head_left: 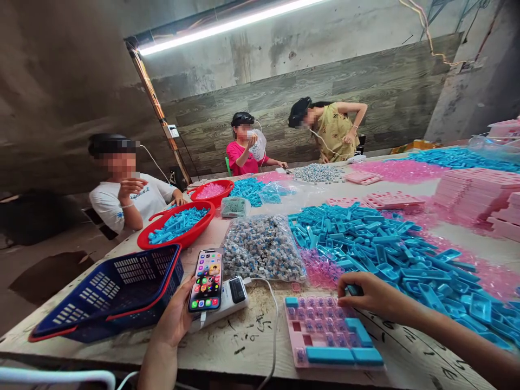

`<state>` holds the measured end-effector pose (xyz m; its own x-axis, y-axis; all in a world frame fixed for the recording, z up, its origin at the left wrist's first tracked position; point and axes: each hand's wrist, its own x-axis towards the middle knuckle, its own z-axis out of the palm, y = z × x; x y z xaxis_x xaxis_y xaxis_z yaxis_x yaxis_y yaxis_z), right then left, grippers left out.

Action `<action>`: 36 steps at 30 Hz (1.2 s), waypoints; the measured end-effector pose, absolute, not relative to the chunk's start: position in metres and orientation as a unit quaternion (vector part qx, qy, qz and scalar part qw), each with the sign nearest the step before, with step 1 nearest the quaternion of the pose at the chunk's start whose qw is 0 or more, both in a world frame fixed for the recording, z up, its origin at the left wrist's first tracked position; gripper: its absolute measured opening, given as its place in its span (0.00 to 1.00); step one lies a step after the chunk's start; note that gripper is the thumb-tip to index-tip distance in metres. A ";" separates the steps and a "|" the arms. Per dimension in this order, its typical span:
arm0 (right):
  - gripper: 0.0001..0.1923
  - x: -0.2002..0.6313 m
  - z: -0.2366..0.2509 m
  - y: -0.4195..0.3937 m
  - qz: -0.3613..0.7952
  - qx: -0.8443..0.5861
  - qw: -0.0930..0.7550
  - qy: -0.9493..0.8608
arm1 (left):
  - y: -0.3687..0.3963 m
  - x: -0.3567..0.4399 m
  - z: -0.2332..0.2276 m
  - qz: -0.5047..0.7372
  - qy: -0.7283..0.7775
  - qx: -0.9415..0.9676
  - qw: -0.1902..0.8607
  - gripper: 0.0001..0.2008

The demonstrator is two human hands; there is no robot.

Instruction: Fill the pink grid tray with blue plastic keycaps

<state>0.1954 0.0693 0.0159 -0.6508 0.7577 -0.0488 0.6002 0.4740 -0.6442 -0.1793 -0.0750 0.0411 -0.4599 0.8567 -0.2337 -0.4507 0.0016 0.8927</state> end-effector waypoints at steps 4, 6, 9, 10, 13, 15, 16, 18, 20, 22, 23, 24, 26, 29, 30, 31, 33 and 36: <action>0.07 0.195 0.018 0.069 0.339 -0.387 0.124 -0.848 | -0.075 -0.178 0.042 0.677 0.506 0.206 0.493 0.21; 0.06 0.196 0.019 0.069 0.347 -0.383 0.126 -0.847 | -0.076 -0.179 0.041 0.677 0.499 0.213 0.498 0.22; 0.07 0.197 0.021 0.068 0.358 -0.380 0.132 -0.842 | -0.076 -0.181 0.038 0.678 0.493 0.221 0.499 0.22; 0.07 0.198 0.022 0.068 0.361 -0.380 0.132 -0.841 | -0.076 -0.182 0.038 0.677 0.493 0.223 0.498 0.22; 0.09 0.199 0.023 0.068 0.359 -0.384 0.129 -0.841 | -0.075 -0.183 0.036 0.675 0.494 0.230 0.499 0.22; 0.11 0.199 0.022 0.069 0.349 -0.393 0.131 -0.841 | -0.075 -0.183 0.036 0.672 0.495 0.235 0.498 0.21; 0.12 0.200 0.022 0.069 0.346 -0.398 0.133 -0.839 | -0.074 -0.183 0.036 0.671 0.497 0.236 0.498 0.21; 0.11 0.201 0.020 0.070 0.351 -0.404 0.130 -0.835 | -0.074 -0.182 0.036 0.669 0.501 0.235 0.496 0.21; 0.10 0.202 0.018 0.071 0.364 -0.401 0.127 -0.831 | -0.074 -0.182 0.037 0.669 0.504 0.232 0.495 0.20; 0.09 0.203 0.018 0.071 0.369 -0.395 0.131 -0.831 | -0.074 -0.181 0.038 0.670 0.505 0.232 0.493 0.21; 0.09 0.203 0.018 0.071 0.366 -0.392 0.136 -0.833 | -0.074 -0.181 0.038 0.671 0.504 0.232 0.491 0.21; 0.10 0.203 0.018 0.071 0.360 -0.387 0.140 -0.837 | -0.074 -0.181 0.038 0.672 0.504 0.232 0.490 0.21; 0.11 0.203 0.018 0.071 0.345 -0.376 0.146 -0.847 | -0.075 -0.182 0.038 0.674 0.501 0.229 0.492 0.22; 0.12 0.202 0.019 0.071 0.326 -0.366 0.143 -0.860 | -0.075 -0.183 0.037 0.675 0.495 0.223 0.500 0.24; 0.12 0.202 0.019 0.072 0.321 -0.365 0.141 -0.863 | -0.075 -0.183 0.037 0.675 0.493 0.224 0.501 0.24; 0.13 0.201 0.019 0.072 0.315 -0.363 0.140 -0.866 | -0.076 -0.184 0.036 0.675 0.492 0.226 0.501 0.24; 0.13 0.201 0.019 0.071 0.304 -0.357 0.142 -0.872 | -0.075 -0.185 0.035 0.675 0.493 0.229 0.500 0.24; 0.14 0.201 0.017 0.070 0.284 -0.335 0.156 -0.885 | -0.074 -0.185 0.034 0.672 0.492 0.225 0.506 0.23</action>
<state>0.2009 0.0698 0.0165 -0.7269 0.6815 0.0852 0.5048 0.6142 -0.6066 -0.1853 -0.0745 0.0340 -0.3873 0.9012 -0.1948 -0.4575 -0.0044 0.8892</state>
